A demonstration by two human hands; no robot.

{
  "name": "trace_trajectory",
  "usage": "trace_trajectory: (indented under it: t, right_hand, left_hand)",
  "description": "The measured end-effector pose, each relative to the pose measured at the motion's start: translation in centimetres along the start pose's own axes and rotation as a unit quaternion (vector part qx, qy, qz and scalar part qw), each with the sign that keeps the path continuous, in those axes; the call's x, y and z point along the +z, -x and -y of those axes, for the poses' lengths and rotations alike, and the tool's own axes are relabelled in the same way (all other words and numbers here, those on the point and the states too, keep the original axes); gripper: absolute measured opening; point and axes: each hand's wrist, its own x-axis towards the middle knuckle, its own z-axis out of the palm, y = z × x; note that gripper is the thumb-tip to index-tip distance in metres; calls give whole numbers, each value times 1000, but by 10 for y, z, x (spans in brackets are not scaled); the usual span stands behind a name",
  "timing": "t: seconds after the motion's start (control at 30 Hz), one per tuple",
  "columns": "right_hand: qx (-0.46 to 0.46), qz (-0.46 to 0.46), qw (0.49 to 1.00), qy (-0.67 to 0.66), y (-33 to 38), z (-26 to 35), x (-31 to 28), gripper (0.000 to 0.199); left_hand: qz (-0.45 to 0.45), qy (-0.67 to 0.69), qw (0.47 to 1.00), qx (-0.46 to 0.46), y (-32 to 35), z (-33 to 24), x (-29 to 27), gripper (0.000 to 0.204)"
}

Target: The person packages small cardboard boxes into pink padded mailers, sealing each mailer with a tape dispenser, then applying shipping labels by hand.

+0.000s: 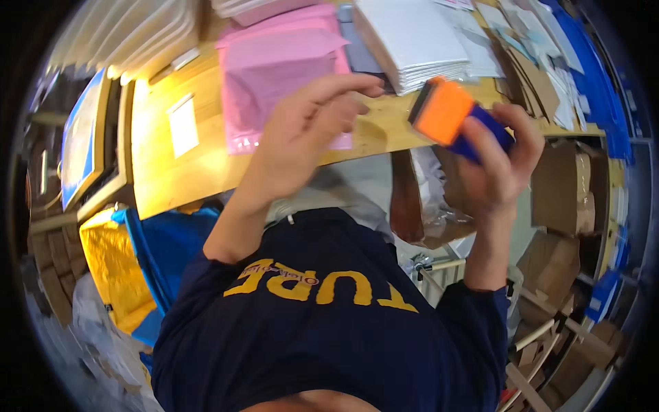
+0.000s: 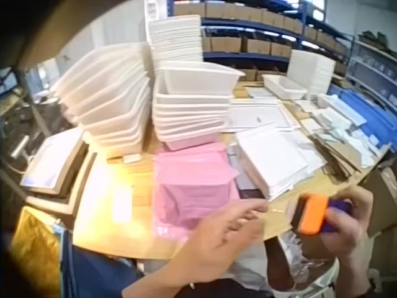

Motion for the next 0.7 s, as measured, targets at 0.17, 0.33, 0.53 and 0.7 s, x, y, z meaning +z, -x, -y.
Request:
trace_trajectory:
  t: [0.17,0.33,0.53,0.7]
  right_hand:
    - [-105,90,990,17,-39,25,26,57]
    - [-74,79,994,3,-60,23,48,62]
    - [-13,20,999,-24,-47,7,51,64]
    - [23,15,999,-40,-26,2,43,64]
  left_hand:
    - [-16,-96,994,52,3,-3,-21,19]
    - [-213,-394,847,285,-81,48,-136,42]
    - [-39,-398,915,49,-64,78,-148,66]
    - [-16,-415,904,97,-10,53,-122,79]
